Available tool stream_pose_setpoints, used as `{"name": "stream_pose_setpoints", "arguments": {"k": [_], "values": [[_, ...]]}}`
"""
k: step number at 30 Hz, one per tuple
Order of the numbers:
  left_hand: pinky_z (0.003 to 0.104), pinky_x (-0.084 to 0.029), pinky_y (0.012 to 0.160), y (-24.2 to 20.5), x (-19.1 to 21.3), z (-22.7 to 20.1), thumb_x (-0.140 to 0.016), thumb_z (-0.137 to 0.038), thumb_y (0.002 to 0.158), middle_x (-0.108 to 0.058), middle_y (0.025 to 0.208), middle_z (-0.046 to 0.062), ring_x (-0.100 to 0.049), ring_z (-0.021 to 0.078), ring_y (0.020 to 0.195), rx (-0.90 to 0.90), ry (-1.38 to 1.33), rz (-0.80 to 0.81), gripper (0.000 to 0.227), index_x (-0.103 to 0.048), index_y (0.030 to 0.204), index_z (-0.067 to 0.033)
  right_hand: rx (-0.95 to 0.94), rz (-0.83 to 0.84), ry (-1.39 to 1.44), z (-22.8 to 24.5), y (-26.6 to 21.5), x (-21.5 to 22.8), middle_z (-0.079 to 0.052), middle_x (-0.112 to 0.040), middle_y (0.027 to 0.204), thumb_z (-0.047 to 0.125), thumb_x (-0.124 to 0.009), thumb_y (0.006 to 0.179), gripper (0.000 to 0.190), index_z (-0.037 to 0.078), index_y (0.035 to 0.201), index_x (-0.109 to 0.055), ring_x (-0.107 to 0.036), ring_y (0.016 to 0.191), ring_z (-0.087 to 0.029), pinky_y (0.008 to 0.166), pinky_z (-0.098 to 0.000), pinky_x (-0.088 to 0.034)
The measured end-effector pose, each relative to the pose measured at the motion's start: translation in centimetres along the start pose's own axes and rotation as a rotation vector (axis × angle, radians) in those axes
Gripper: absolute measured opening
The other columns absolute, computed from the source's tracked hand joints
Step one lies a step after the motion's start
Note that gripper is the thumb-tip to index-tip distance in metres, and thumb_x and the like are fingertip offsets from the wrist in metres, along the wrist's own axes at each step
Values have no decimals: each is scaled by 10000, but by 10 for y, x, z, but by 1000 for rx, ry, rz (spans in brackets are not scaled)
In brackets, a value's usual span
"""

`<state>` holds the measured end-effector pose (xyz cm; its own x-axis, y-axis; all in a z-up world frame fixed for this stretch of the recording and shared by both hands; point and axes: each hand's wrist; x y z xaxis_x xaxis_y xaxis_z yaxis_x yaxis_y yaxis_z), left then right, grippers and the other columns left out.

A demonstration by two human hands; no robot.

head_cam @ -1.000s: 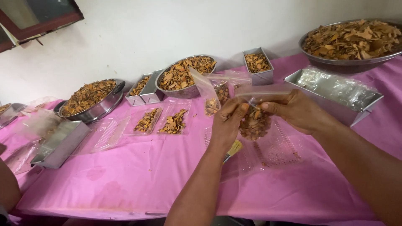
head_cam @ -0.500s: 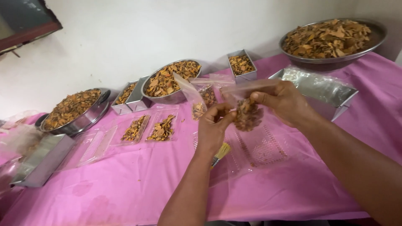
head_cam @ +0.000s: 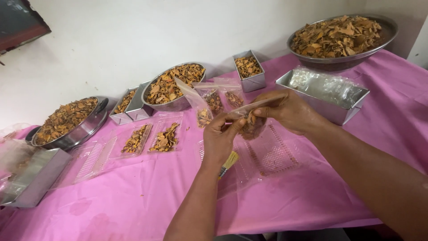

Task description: Packaging dried tea leaves by brushing them into plastic trays and then transferring them into small plastic bags.

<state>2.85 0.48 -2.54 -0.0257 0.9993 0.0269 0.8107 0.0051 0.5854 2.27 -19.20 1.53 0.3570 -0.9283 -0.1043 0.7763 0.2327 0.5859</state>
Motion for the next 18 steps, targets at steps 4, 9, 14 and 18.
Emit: {"name": "stream_pose_setpoints", "arguments": {"k": [4,9,14,18], "values": [[246,-600,771,1,-3,-9,-846,-114,862,-728,860,32,-686,93,852,-14,-12,-2,157,-793,1009,-98,12,94,76,15,6,3,-121,-803,1053,18,-734,880,206,9,1074,-804,-709,960,-138,832,-282,-578],[252,-587,792,1,2,-11,-822,-130,889,-712,894,10,-656,78,866,7,-6,-34,186,-793,1072,-111,-78,229,188,19,5,-4,-103,-722,1306,124,-610,1000,357,17,1334,-673,-647,1160,-147,961,-322,-581],[312,-589,824,9,-5,-14,-812,-161,903,-694,906,27,-650,120,883,8,-8,-77,169,-784,1056,-95,-25,116,68,15,2,-2,-114,-727,1297,57,-639,946,362,-4,1299,-689,-632,1173,-156,1003,-352,-558],[304,-508,1096,1,-7,-19,-676,-158,953,-706,1329,89,-646,183,1257,-55,55,-86,382,-662,1326,-75,-336,-215,249,-6,16,19,-154,-720,1031,-10,-553,1014,227,17,1180,-706,-685,935,-301,859,-467,-605]]}}
Point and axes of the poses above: each hand's wrist, its own y-axis towards the middle knuckle, its own x-axis out of the back of the hand, z = x × y
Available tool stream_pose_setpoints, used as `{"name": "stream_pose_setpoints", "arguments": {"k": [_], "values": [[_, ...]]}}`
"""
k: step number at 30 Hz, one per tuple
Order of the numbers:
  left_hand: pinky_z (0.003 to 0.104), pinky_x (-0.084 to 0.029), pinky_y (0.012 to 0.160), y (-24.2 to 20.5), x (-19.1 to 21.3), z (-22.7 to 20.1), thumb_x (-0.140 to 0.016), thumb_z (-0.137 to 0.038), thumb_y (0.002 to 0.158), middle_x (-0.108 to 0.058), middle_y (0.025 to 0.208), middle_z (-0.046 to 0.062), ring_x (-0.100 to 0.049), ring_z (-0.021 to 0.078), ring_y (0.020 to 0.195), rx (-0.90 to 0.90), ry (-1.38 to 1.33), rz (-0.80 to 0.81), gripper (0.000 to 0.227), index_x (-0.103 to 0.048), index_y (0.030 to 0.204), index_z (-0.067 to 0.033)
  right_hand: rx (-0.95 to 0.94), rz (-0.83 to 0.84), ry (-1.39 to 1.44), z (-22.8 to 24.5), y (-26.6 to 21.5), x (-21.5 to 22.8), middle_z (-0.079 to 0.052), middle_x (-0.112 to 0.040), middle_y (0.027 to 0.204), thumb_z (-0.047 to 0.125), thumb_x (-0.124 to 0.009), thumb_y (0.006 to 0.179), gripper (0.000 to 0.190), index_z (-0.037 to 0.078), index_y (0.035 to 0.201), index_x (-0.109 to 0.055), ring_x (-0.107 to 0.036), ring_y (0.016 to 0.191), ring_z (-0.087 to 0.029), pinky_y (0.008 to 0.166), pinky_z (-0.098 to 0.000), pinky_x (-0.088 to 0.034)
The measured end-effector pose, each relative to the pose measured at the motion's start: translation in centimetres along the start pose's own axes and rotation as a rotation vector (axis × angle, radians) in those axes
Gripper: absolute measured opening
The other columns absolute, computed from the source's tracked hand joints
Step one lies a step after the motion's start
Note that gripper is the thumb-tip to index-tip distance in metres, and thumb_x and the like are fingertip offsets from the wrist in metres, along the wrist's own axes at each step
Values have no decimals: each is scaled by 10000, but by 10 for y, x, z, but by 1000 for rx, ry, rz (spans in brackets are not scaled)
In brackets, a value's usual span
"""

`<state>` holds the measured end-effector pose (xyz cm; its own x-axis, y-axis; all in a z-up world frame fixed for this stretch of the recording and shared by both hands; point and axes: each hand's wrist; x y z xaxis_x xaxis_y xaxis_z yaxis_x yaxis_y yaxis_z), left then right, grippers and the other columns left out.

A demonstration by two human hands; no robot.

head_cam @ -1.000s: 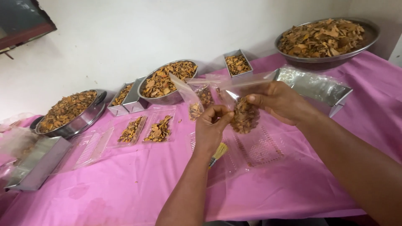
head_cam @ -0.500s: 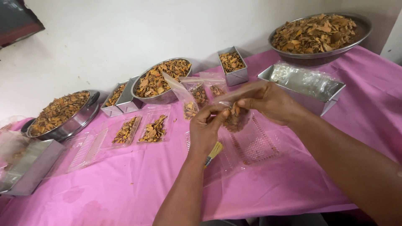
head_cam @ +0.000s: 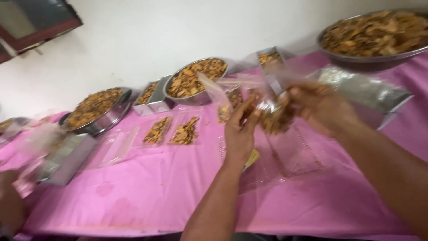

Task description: Packaging dried tea leaves by brushing them into plastic trays and then transferring them into small plastic bags.

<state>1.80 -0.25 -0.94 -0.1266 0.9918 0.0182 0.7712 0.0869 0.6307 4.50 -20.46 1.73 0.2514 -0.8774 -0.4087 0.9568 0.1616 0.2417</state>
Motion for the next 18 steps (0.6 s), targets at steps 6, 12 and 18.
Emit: {"name": "stream_pose_setpoints", "arguments": {"k": [6,12,18], "values": [[362,-642,870,5,4,48,-648,-43,984,-688,928,109,-715,233,858,447,-379,-50,140,-712,1101,0,-40,-358,27,37,-30,-35,-6,-694,1319,220,-507,1076,219,195,1218,-672,-642,1160,-177,884,-296,-579],[453,-592,1048,4,4,25,-525,104,982,-710,1191,213,-682,354,1107,588,-630,-69,225,-688,1121,34,180,47,149,-21,-3,-3,-84,-684,1334,101,-533,1044,251,105,1244,-686,-624,1178,-287,982,-463,-584],[441,-624,996,4,-3,30,-631,71,951,-747,1102,180,-723,297,1019,483,-695,-97,165,-727,1078,27,76,10,112,3,-16,-16,-151,-689,1290,166,-485,1062,280,58,1253,-660,-640,1067,-328,929,-484,-580]]}}
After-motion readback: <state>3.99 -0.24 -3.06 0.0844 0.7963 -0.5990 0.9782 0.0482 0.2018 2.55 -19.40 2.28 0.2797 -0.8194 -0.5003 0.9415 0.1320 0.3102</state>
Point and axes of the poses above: each hand's wrist, its own y-axis towards the middle knuckle, its own x-axis out of the back of the hand, z = x × y
